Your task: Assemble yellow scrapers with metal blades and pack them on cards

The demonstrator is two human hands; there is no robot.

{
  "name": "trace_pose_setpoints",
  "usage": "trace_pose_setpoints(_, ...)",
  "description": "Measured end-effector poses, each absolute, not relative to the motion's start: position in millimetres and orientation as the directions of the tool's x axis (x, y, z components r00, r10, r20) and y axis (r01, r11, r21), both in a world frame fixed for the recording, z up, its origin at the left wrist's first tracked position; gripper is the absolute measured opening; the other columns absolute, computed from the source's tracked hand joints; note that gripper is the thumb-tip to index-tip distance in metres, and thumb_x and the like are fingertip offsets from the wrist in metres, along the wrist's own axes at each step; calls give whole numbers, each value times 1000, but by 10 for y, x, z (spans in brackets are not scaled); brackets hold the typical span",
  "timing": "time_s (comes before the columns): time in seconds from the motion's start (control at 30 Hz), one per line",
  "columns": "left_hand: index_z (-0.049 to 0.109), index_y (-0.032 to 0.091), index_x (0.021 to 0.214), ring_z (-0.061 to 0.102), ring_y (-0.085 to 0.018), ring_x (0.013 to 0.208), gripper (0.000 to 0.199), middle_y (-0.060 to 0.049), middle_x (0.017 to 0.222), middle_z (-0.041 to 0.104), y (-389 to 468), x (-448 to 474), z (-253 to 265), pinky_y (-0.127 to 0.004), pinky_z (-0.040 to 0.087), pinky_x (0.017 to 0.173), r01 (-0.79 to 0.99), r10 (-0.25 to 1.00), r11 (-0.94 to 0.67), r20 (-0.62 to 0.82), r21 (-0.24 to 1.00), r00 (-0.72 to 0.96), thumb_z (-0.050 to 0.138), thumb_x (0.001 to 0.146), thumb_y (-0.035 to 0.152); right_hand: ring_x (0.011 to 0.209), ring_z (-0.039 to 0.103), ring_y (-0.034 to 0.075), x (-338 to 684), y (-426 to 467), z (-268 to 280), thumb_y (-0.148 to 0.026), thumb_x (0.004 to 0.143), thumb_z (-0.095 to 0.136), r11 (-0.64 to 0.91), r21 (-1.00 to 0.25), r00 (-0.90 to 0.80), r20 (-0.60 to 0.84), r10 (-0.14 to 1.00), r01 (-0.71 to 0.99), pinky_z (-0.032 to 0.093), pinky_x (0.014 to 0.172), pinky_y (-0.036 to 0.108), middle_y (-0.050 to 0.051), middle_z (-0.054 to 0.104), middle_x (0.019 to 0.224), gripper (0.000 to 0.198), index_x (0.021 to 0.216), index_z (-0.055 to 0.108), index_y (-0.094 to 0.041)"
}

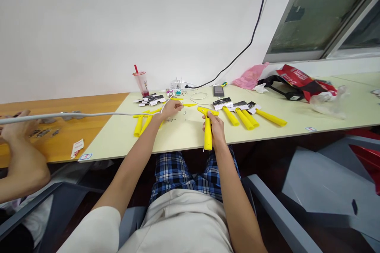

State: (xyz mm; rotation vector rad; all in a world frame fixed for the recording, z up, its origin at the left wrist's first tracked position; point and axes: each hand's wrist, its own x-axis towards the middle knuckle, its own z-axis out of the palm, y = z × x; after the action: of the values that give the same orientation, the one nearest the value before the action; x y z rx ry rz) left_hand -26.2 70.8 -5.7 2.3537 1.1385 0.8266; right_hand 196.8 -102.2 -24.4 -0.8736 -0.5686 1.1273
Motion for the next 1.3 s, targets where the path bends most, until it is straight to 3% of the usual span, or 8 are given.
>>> trace_pose_setpoints(0.17, 84, 17, 101, 73, -24, 93, 26, -10, 104, 83, 818, -80, -192, -32, 57, 86, 640, 817, -565, 249, 521, 520, 72, 83, 32, 42, 54, 8, 1941, -1017, -254, -54, 82, 94, 172, -857, 351, -11, 936, -485, 45, 36, 24, 2, 78, 82, 44, 83, 66, -20)
trace_pose_setpoints(0.37, 85, 19, 85, 72, -22, 81, 18, -7, 88, 83, 1045, -36, -51, -28, 55, 74, 709, 832, -514, 80, 482, 549, 80, 75, 33, 41, 53, 7, 1933, -1050, -252, -54, 83, 93, 179, -865, 330, 17, 944, -469, 45, 36, 23, 3, 78, 84, 44, 81, 66, -20)
trace_pose_setpoints(0.6, 85, 21, 80, 75, -23, 83, 20, -5, 87, 84, 1150, -27, -3, -26, 54, 74, 728, 809, -522, -11, 444, 587, 82, 71, 38, 43, 56, 9, 1930, -1096, -232, -59, 78, 94, 158, -892, 312, 21, 950, -424, 45, 38, 24, 4, 80, 84, 48, 84, 67, -20)
trace_pose_setpoints(0.87, 82, 22, 84, 75, -22, 87, 27, -6, 91, 84, 1185, -8, -128, -27, 54, 76, 704, 811, -523, 27, 480, 584, 75, 75, 47, 44, 55, 8, 1924, -1105, -267, -56, 71, 95, 160, -913, 311, 39, 950, -375, 45, 41, 24, 5, 80, 90, 48, 83, 67, -20)
trace_pose_setpoints(1.07, 80, 20, 79, 71, -23, 81, 33, -8, 84, 80, 1096, -5, -106, -30, 53, 74, 665, 819, -506, 65, 550, 570, 82, 72, 52, 43, 54, 8, 1933, -1090, -276, -54, 72, 93, 146, -924, 306, 33, 951, -354, 42, 38, 25, 5, 81, 91, 45, 84, 67, -20)
trace_pose_setpoints(1.17, 81, 17, 86, 71, -23, 84, 43, -10, 87, 80, 1010, 33, 1, -31, 53, 75, 618, 818, -510, 114, 598, 564, 82, 76, 59, 43, 55, 8, 1936, -1107, -254, -54, 74, 92, 141, -929, 295, 36, 955, -341, 43, 39, 24, 4, 80, 89, 44, 85, 67, -20)
trace_pose_setpoints(1.3, 82, 16, 102, 72, -24, 102, 57, -11, 107, 81, 764, 204, 198, -33, 56, 90, 373, 746, -541, 227, 754, 625, 75, 86, 71, 43, 56, 9, 1936, -1135, -216, -52, 76, 91, 111, -949, 274, 27, 961, -295, 44, 39, 24, 3, 79, 82, 39, 84, 69, -20)
